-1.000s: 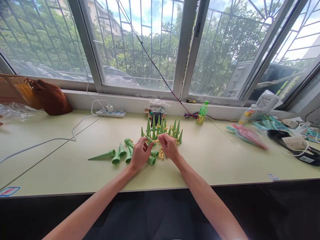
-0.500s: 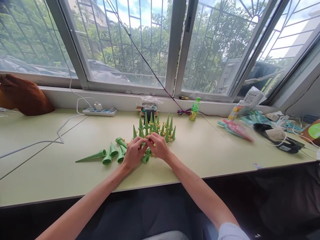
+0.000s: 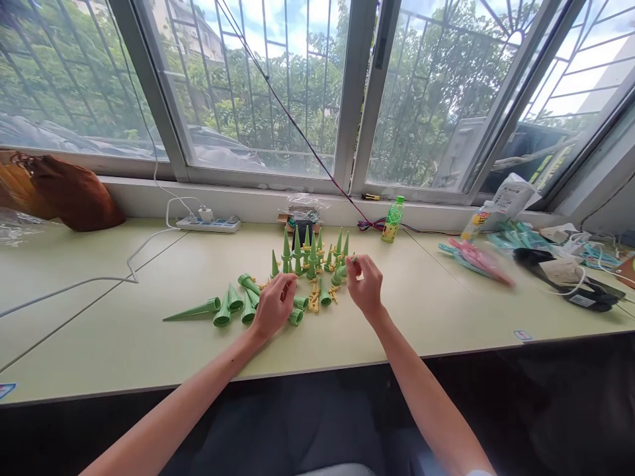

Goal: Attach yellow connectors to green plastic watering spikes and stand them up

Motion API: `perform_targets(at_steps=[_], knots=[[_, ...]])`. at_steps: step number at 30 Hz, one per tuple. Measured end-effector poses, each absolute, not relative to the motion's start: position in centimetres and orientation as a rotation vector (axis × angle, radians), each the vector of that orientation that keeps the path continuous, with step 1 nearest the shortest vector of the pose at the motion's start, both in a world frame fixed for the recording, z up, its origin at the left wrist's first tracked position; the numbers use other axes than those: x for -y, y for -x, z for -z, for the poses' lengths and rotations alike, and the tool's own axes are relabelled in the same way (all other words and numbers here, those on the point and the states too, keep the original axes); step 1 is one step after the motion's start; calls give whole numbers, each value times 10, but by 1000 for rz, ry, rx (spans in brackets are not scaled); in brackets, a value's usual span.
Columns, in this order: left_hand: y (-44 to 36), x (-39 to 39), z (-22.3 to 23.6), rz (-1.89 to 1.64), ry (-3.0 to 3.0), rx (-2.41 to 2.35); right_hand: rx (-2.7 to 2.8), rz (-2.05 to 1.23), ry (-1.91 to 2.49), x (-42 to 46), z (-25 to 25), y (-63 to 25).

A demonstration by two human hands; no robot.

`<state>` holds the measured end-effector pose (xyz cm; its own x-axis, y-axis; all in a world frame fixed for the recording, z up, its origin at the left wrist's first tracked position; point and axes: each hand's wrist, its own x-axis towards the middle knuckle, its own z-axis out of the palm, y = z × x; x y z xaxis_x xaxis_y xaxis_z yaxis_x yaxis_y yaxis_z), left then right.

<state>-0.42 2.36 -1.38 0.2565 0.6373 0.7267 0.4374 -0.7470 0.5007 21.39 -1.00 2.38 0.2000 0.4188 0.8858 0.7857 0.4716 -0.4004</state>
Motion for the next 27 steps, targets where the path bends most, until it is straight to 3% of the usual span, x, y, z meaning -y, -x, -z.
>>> perform_targets(at_steps=[5, 27], knots=[[4, -23, 15, -1421, -2357, -1074, 1234, 361, 1322, -5, -8, -243], [6, -27, 17, -1413, -2380, -983, 1482, 62, 1463, -20, 12, -241]])
